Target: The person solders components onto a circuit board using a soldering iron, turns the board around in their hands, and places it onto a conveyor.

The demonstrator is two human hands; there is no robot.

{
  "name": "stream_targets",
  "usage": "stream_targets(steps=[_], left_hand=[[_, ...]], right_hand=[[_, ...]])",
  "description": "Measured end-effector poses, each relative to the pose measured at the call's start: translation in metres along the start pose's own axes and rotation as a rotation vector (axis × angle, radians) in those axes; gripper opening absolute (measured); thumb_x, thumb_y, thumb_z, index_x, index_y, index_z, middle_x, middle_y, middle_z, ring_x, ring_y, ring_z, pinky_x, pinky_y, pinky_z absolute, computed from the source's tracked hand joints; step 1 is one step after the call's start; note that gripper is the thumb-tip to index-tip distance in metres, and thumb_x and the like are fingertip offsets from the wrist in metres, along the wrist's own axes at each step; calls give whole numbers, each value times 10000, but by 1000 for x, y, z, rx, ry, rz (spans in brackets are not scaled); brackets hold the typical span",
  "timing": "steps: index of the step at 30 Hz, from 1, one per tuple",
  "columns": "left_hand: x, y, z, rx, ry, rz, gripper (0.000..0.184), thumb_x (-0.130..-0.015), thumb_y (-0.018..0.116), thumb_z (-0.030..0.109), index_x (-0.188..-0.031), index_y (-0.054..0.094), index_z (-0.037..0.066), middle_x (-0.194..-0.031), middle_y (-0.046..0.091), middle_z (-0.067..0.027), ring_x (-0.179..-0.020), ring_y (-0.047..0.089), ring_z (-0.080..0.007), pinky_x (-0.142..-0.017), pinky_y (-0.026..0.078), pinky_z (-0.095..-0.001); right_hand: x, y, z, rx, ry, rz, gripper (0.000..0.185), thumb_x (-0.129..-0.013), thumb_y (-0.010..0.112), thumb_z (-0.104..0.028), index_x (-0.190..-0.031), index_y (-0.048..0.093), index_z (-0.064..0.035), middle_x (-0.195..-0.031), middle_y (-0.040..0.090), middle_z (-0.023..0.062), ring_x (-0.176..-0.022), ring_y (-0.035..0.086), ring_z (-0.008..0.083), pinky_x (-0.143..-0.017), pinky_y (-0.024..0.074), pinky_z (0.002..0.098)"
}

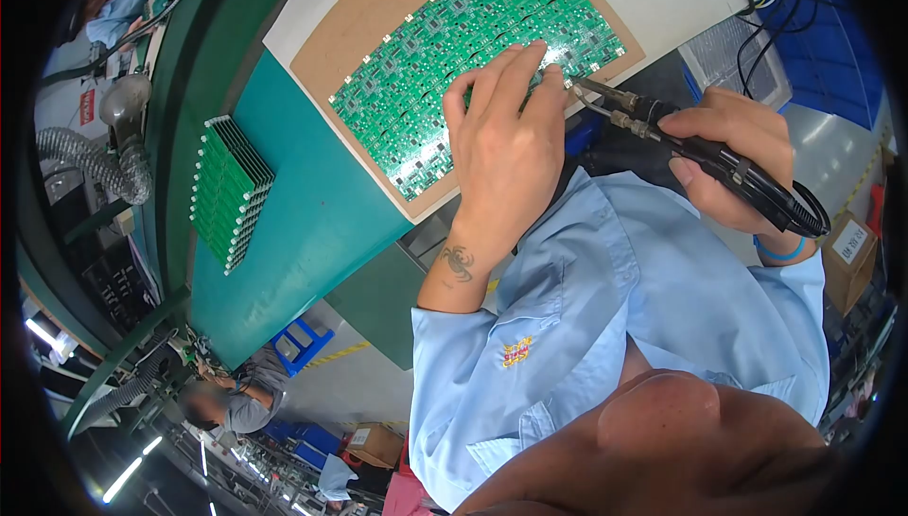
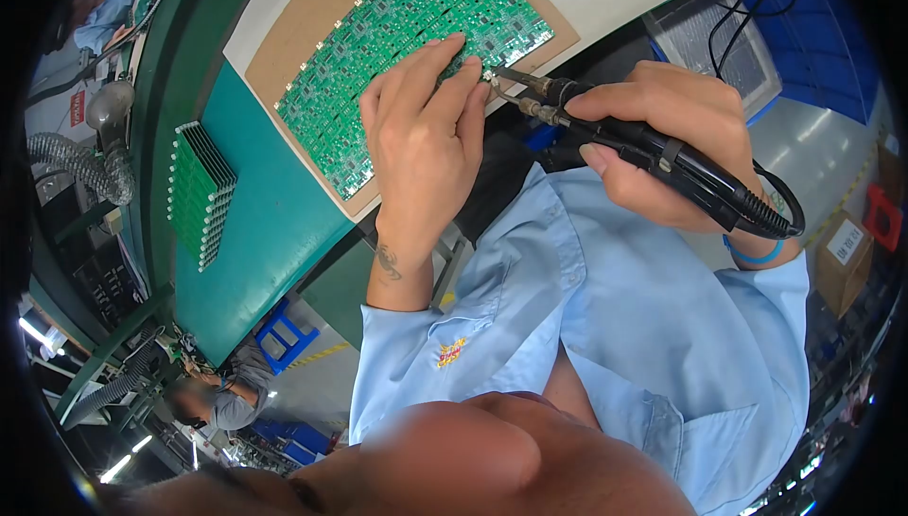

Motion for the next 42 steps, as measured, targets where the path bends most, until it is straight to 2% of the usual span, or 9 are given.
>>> stream_targets(steps=[9,14,18,24,28,33,42], left_hand=[[2,0,0,0,8,1,222,-887,794,79,-1108,788,52,-1344,716,-77,-1275,661,-256,-1106,422,-449],[0,-6,0,7,-2,79,240,-890,804,90,-1127,791,55,-1309,717,-84,-1246,661,-263,-1102,427,-454],[2,-7,-2,-8,-65,-45,246,-896,806,89,-1137,790,42,-1275,716,-88,-1213,658,-269,-1114,432,-455],[2,-20,-1,16,-49,-90,229,-897,805,74,-1120,784,27,-1292,723,-90,-1138,677,-264,-1136,442,-457],[8,-25,-8,30,-48,-20,231,-891,806,57,-1115,777,12,-1303,737,-92,-1047,696,-259,-1152,451,-454],[11,-25,-11,35,-18,-18,222,-880,814,41,-1096,781,5,-1303,750,-91,-993,707,-253,-1152,459,-453],[12,-23,-11,-2,-11,-9,196,-872,813,25,-1066,793,2,-1287,756,-87,-1000,708,-249,-1136,463,-445]], right_hand=[[0,-15,-1,-58,15,46,348,-775,803,-65,-1107,785,40,-828,734,101,-656,574,209,-628,475,306],[7,-18,-4,7,60,46,386,-835,792,-176,-1135,750,62,-816,714,135,-674,549,228,-652,462,343],[8,-12,-12,22,5,45,435,-768,789,-43,-1191,766,56,-901,756,118,-701,600,219,-656,494,301],[12,2,-19,-18,20,20,386,-816,772,-104,-1165,741,60,-894,738,146,-693,570,239,-668,473,344],[12,11,-23,-40,-36,13,438,-765,780,-29,-1195,763,48,-895,734,116,-704,601,223,-656,493,310],[11,20,-25,-58,-30,-3,433,-763,782,-24,-1190,762,47,-858,707,108,-696,599,228,-650,490,317],[7,24,-25,-76,-28,-6,430,-761,791,-17,-1184,763,49,-828,688,109,-676,591,232,-644,488,320]])
Point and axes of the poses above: each hand's wrist, its own x-axis away from the middle knuckle, its own y-axis out of the palm, z = x × y, the point moved 10 cm from there along -x, towards the middle knuckle
